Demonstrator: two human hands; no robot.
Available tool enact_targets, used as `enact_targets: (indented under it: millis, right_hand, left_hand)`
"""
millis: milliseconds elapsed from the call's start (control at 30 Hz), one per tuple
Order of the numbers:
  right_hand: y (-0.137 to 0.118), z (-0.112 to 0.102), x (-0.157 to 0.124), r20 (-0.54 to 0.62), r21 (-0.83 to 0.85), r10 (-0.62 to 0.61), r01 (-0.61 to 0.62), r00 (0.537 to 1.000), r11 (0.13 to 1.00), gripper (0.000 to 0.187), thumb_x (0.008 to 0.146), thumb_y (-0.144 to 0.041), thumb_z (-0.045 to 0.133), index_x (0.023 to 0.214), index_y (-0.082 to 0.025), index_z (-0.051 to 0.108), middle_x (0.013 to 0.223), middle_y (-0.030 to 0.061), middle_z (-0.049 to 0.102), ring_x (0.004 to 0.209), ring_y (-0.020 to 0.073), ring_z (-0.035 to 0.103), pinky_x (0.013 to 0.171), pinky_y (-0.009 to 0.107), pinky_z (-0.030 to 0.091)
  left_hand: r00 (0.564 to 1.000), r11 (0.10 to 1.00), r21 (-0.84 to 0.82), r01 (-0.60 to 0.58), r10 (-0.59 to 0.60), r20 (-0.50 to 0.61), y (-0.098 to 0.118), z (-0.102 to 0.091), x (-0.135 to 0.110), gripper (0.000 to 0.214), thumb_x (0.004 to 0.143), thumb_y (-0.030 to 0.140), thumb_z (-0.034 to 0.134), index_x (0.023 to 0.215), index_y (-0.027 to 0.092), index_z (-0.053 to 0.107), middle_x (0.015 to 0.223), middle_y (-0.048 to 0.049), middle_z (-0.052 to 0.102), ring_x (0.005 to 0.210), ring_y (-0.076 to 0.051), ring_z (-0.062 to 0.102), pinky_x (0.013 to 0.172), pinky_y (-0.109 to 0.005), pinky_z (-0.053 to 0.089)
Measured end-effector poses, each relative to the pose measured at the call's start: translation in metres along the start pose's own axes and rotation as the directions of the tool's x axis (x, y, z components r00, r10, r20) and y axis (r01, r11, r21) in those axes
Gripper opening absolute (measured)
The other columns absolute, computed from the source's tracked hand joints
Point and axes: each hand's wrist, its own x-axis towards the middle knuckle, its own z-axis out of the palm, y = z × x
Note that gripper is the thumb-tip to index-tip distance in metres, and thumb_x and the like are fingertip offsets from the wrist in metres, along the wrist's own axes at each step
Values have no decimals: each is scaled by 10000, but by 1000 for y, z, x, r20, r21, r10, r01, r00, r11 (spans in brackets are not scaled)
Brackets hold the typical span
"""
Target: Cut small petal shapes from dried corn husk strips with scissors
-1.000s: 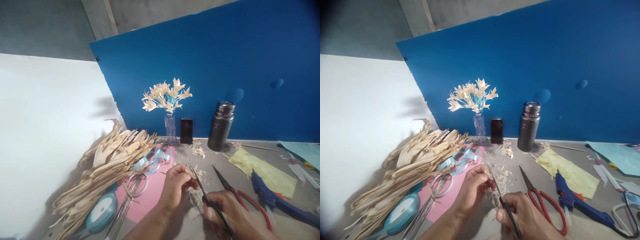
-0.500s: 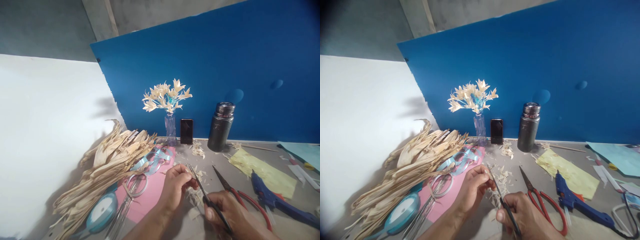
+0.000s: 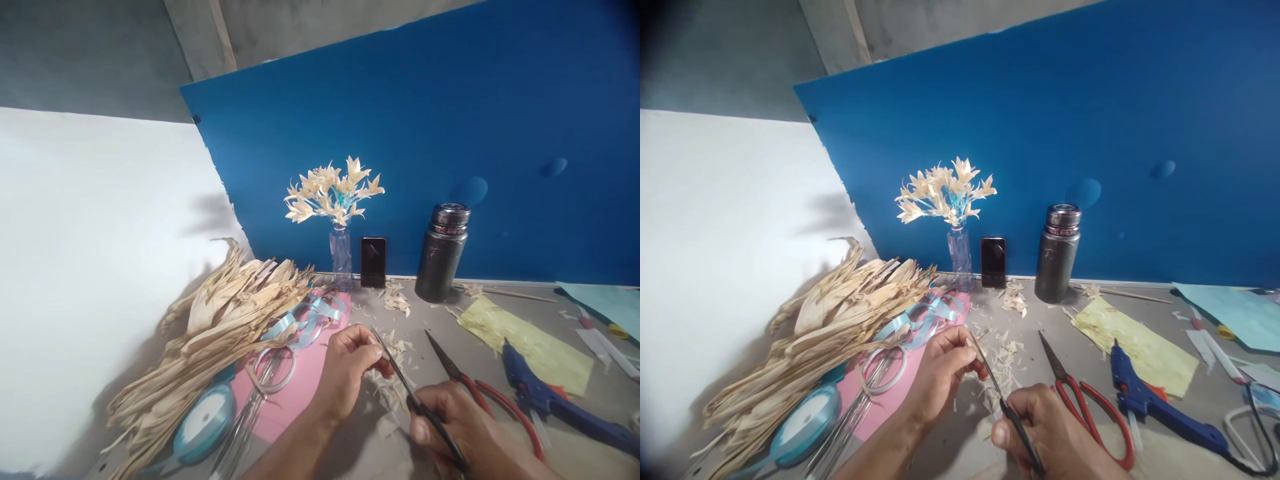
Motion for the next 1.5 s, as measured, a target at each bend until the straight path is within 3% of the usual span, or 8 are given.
enact_targets:
  millis: [300, 533, 667, 900, 1067, 1300, 1433, 1500]
  right_hand:
    - [6, 2, 2, -48, 38, 107, -106, 993, 994, 433, 796, -440, 690, 507, -191, 486, 413, -35, 495, 392, 84, 402, 396, 202, 252]
    - [-7, -7, 4, -363, 268, -1, 105, 932, 958, 293, 709, -413, 775, 806, -174, 637, 624, -15, 586, 553, 134, 499, 518, 244, 393]
    - [-14, -10, 0, -430, 328, -8, 165, 903, 930, 343, 671, -402, 793, 873, -173, 636, 722, 7, 627, 589, 141, 502, 543, 261, 412]
    - [-23, -9, -5, -406, 336, 18, 131, 914, 933, 346, 670, -408, 783, 842, -181, 586, 670, -9, 590, 577, 133, 482, 541, 255, 390]
    - [-23, -10, -5, -382, 348, 16, 127, 924, 929, 341, 670, -396, 781, 854, -179, 593, 676, -17, 599, 573, 125, 485, 533, 240, 374]
    - [-17, -9, -4, -228, 572, -97, 215, 969, 791, 330, 724, -401, 795, 843, -194, 567, 684, 2, 640, 655, 172, 583, 633, 278, 441]
    - [-15, -11, -3, -243, 629, -151, 274, 958, 728, 320, 726, -419, 800, 765, -196, 573, 636, -40, 507, 614, 144, 506, 614, 268, 427]
    - [-14, -11, -3, -284, 596, -159, 304, 946, 744, 308, 744, -420, 794, 817, -195, 596, 668, -22, 550, 643, 159, 533, 635, 279, 445]
  left_hand:
    - [1000, 989, 150, -6, 9, -18, 11, 0, -2, 130, 695, 238, 673, 628, 161, 592, 572, -37, 656, 562, -172, 623, 625, -291, 486]
    - [997, 987, 139, 80, -77, -30, 4, 7, -4, 124, 681, 242, 681, 623, 135, 657, 616, -47, 667, 574, -158, 611, 644, -291, 485]
    - [987, 978, 130, 160, -162, 0, -7, 11, -6, 136, 667, 245, 722, 615, 133, 665, 590, -28, 633, 569, -145, 596, 629, -273, 465]
    - [965, 970, -33, 242, -237, 113, -17, 9, -8, 271, 715, 392, 771, 720, 140, 673, 652, -50, 658, 589, -151, 605, 629, -277, 455]
    - [980, 981, 28, 193, -194, 49, -18, 14, -9, 273, 678, 341, 830, 645, 145, 643, 574, -32, 617, 562, -135, 571, 615, -267, 429]
    - [924, 906, -231, 354, -301, 235, -25, 15, -12, 360, 640, 371, 895, 701, 130, 635, 622, -35, 641, 563, -120, 595, 620, -243, 439]
    - [922, 864, -330, 380, -324, 214, -21, 14, -11, 356, 649, 346, 899, 715, 134, 620, 599, 2, 598, 558, -97, 573, 639, -236, 461]
    - [934, 881, -316, 351, -308, 180, -21, 15, -11, 346, 660, 338, 890, 702, 134, 614, 605, 2, 597, 558, -95, 565, 635, -236, 464]
